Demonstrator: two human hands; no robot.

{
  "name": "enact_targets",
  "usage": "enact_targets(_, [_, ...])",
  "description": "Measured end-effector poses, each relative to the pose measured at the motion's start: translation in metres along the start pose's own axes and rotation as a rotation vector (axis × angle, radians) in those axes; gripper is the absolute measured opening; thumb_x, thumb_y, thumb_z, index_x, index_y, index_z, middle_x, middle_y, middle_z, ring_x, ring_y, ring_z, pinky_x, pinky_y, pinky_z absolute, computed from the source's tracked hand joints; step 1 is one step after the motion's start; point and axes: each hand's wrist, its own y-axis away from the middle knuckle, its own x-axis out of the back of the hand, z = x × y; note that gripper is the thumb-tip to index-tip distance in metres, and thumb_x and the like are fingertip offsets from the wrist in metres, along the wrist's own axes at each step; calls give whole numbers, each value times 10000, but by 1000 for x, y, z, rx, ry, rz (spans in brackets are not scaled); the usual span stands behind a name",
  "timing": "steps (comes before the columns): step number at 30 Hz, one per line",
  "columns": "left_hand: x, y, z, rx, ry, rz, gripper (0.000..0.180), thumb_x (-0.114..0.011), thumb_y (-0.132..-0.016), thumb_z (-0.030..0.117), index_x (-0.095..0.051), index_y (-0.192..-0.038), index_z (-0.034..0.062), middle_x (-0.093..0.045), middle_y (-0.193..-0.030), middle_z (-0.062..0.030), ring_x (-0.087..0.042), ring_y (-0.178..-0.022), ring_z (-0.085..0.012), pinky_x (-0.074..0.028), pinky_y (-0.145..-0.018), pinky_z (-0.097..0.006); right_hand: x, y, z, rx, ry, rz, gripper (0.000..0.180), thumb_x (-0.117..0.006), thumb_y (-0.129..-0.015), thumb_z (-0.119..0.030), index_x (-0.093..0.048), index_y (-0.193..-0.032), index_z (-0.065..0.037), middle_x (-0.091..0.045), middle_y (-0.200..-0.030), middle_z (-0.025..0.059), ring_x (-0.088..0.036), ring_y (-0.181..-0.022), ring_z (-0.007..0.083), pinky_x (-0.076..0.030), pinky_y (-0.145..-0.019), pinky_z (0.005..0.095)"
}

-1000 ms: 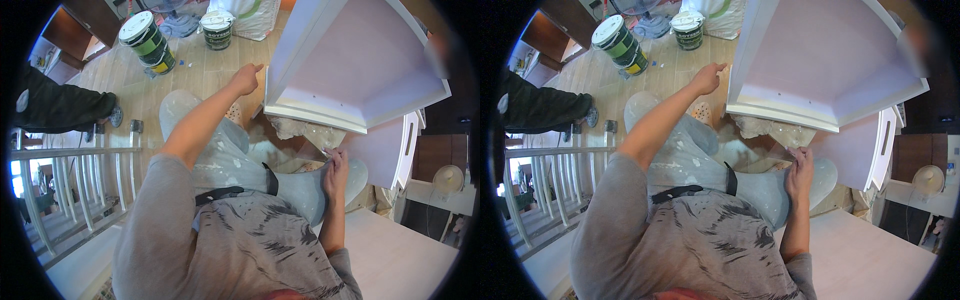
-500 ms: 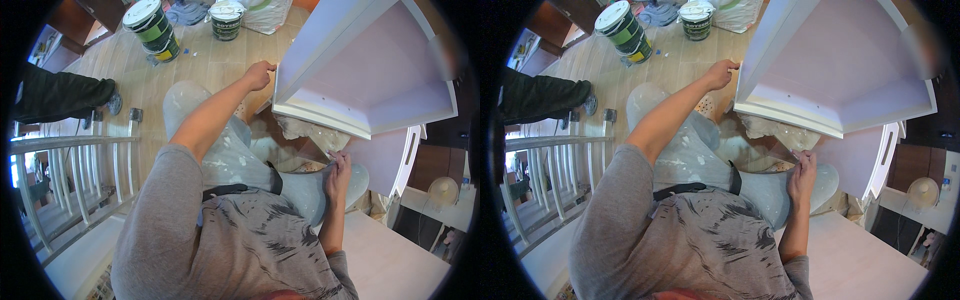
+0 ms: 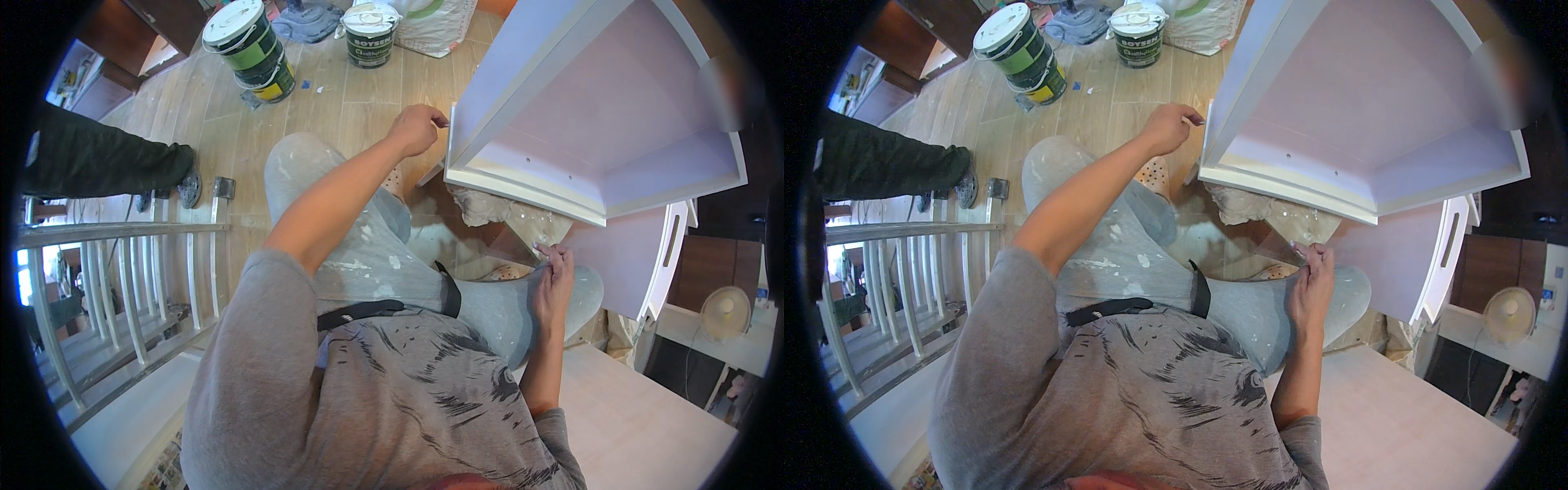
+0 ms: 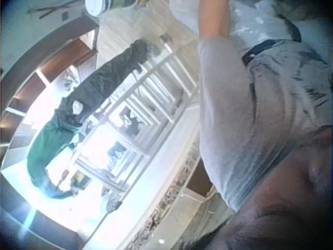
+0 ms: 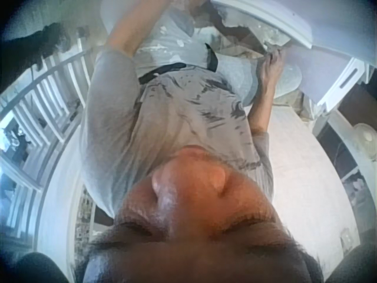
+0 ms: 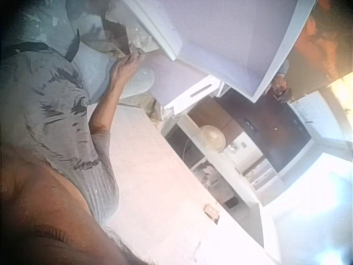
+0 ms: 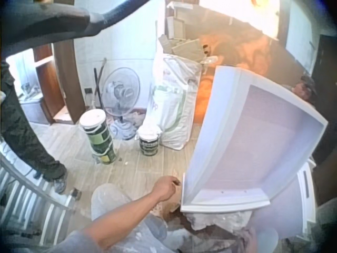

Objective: The person assembles a white cabinet by applying masking tape to edges, then uses a caulking gun to apply sealant along the seams. The person smooths the sealant with a finger and continues working on the cabinet structure.

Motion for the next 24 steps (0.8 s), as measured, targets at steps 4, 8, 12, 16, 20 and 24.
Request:
enact_targets(4, [-1,-4,1,-43,22,140,514,-544,-852,-42,-704,-1327,74,-703,-1277,-176,-676,-1166,-341,-526,-999,-426,1,1,-1,7,4,-7,509,-423,-820,156,-724,-1188,-26,-539,-1103,162,-561,-1082,328,-422,-1014,329])
enact_targets(8, [-8,-16,5,-94,-137,140,545,-550,-859,-46,-689,-1363,108,-682,-1299,-150,-657,-1193,-339,-522,-1013,-430,2,3,1,9,7,-1,493,-429,-829,154,-722,-1185,-18,-546,-1115,175,-572,-1090,347,-435,-1015,350])
enact_targets(12, [-5,-16,11,-94,-244,97,557,-550,-864,-53,-691,-1370,129,-672,-1314,-134,-646,-1210,-342,-525,-1026,-429,5,6,0,3,35,8,465,-448,-836,147,-726,-1175,-12,-560,-1130,213,-595,-1100,409,-471,-1017,406])
enact_targets(16, [-3,-18,10,-109,-304,65,547,-560,-867,-45,-693,-1370,126,-667,-1313,-127,-641,-1216,-341,-529,-1023,-434,4,6,0,-1,35,6,450,-455,-847,142,-724,-1174,-8,-560,-1127,212,-595,-1097,406,-472,-1015,402])
enact_targets(20, [-3,-17,16,-104,-338,35,516,-577,-873,-33,-697,-1356,106,-665,-1291,-129,-644,-1207,-345,-532,-1017,-443,4,4,-5,-13,34,-5,424,-462,-871,133,-721,-1176,-7,-561,-1119,208,-596,-1089,397,-474,-1009,395])
enact_targets(24, [-3,-11,22,-42,-294,29,488,-591,-871,-31,-710,-1328,94,-661,-1266,-140,-646,-1195,-358,-535,-1007,-458,3,3,-6,7,38,-1,417,-463,-885,130,-723,-1178,-12,-561,-1113,203,-597,-1082,392,-475,-999,390])
